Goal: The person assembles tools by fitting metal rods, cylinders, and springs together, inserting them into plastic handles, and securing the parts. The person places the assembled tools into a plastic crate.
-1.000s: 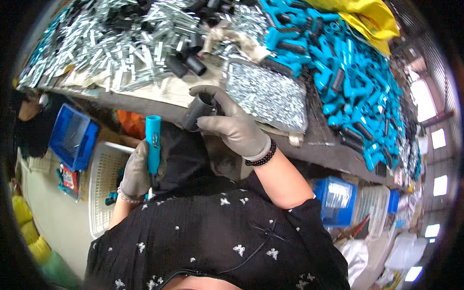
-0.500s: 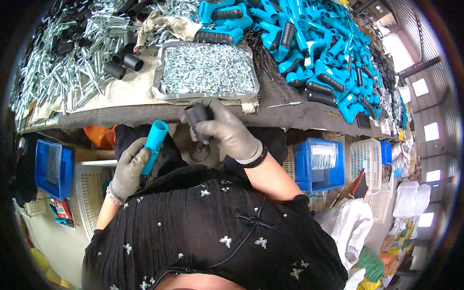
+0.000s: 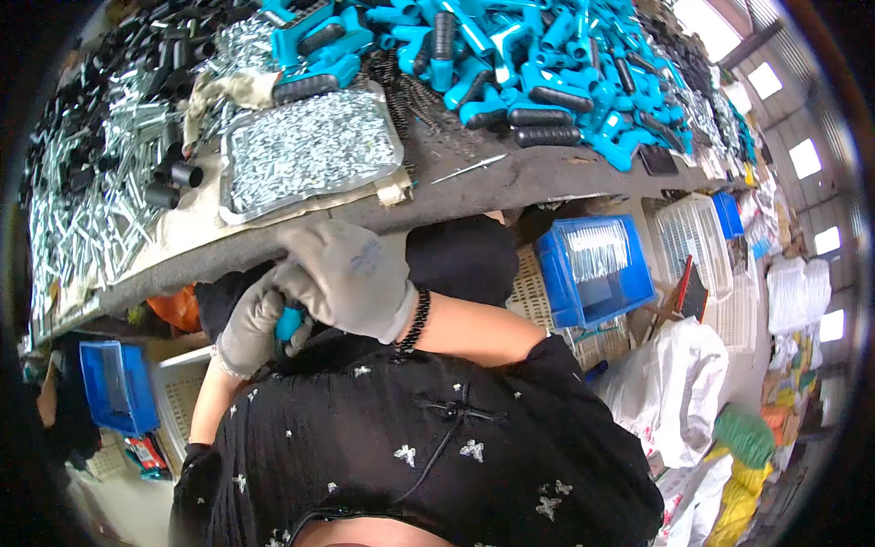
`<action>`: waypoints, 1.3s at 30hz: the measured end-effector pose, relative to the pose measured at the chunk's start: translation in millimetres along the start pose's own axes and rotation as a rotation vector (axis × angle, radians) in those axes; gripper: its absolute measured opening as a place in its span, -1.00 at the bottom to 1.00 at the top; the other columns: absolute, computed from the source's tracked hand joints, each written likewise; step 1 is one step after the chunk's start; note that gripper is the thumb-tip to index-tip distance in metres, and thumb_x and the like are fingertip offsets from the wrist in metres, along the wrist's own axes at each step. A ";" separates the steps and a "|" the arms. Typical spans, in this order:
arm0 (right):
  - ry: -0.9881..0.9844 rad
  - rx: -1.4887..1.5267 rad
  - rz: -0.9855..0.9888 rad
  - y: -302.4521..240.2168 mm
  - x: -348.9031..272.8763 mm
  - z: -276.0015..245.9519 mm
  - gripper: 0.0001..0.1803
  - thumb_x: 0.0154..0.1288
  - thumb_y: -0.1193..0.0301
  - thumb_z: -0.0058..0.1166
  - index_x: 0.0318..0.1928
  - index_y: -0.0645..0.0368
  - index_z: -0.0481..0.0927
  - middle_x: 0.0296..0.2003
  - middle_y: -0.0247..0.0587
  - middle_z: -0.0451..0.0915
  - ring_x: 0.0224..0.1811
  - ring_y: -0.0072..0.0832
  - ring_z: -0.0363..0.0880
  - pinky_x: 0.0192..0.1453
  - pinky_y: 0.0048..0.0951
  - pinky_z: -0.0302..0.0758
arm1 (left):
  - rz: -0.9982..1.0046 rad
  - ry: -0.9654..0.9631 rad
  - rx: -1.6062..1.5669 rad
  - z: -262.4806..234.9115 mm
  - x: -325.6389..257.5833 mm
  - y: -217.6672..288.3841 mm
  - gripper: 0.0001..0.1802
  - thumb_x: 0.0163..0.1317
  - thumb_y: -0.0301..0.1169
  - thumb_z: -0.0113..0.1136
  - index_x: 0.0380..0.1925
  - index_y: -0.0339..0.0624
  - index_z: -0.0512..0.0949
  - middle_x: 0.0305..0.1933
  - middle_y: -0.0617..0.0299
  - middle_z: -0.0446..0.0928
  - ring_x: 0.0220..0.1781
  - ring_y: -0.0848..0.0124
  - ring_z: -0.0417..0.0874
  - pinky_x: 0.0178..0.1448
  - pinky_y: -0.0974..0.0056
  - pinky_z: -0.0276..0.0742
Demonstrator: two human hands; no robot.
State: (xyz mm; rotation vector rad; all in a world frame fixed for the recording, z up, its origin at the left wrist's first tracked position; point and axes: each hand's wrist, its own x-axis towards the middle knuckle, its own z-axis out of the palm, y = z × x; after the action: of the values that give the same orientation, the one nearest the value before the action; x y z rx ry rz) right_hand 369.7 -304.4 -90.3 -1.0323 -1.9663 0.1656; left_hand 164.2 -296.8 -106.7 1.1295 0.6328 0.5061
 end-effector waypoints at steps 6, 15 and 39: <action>-0.193 0.300 -0.140 26.3 7.8 -15.9 -0.48 0.45 0.17 0.02 0.25 0.27 0.45 0.00 0.07 0.58 0.08 0.04 0.52 0.20 -0.07 0.43 | 0.138 -0.036 0.066 0.5 19.8 -23.5 0.03 0.17 0.40 0.14 0.38 -0.21 0.30 -0.25 0.29 0.56 -0.54 0.60 0.49 -0.51 0.51 0.32; 0.035 -0.533 0.396 106.1 -7.7 -64.1 -0.81 0.10 0.36 0.23 -0.30 0.19 0.64 -0.27 0.04 0.63 -0.11 0.00 0.58 0.05 -0.07 0.50 | 0.088 0.237 0.114 -2.1 12.3 -21.6 -0.28 0.36 0.31 0.00 0.08 -0.16 0.39 -0.53 0.31 0.42 -0.64 0.57 0.36 -0.59 0.45 0.26; -0.114 0.233 0.191 19.3 -5.3 -75.6 -0.82 0.38 0.45 0.18 -0.05 0.23 0.62 -0.24 -0.14 0.69 -0.23 -0.33 0.70 -0.14 -0.37 0.57 | 0.168 0.306 0.580 -1.9 13.6 -8.5 -0.58 0.29 -0.28 0.28 0.05 -0.31 0.53 -0.35 0.10 0.58 -0.31 0.38 0.63 -0.18 0.27 0.53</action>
State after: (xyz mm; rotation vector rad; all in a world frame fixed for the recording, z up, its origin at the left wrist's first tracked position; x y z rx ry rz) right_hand 439.8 -315.6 -57.5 -1.0733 -1.8937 0.5568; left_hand 173.2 -289.6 -117.9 1.6787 0.9949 0.6690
